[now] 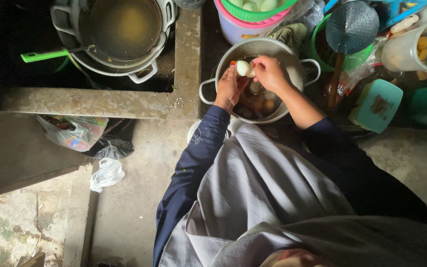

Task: The person sits at a work area and peels boiled eggs by hand, one at a time, over a metal basin of water containing brown-shelled eggs. Peeled eggs are placed into a green colander beside the basin, and shells drop into the water.

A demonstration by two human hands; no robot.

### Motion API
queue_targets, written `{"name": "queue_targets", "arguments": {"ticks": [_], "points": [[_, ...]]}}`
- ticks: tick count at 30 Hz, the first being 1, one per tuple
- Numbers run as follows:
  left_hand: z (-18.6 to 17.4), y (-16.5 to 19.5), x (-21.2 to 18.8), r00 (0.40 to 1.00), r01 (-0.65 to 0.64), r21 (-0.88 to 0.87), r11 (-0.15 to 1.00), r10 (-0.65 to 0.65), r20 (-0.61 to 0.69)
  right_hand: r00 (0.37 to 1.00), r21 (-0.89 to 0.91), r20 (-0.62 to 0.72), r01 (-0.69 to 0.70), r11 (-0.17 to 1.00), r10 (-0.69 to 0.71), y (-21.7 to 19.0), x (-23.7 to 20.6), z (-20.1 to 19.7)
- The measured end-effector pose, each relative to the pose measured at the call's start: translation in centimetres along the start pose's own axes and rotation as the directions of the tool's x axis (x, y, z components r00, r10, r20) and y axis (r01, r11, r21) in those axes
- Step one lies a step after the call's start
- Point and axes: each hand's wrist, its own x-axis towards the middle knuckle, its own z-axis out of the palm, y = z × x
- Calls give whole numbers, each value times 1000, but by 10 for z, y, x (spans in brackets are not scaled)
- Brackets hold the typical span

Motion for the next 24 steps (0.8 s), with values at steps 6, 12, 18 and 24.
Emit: {"name": "queue_targets", "arguments": {"ticks": [6, 12, 18, 24], "points": [[1, 0, 7, 998, -62, -57, 996, 64, 30, 999, -193, 40, -21, 981, 29, 2, -4, -20], [9, -1, 17, 998, 7, -48, 999, -10, -62, 927, -116, 147, 362, 925, -345, -18, -9, -33], [14, -3, 20, 998, -61, 3, 998, 61, -2, 977, -341, 188, 162, 926, -101, -15, 1, -43], [29, 12, 30, 972, -232, 66, 970, 230, 47, 970, -664, 225, 224, 714, -95, 10, 2, -60]]}}
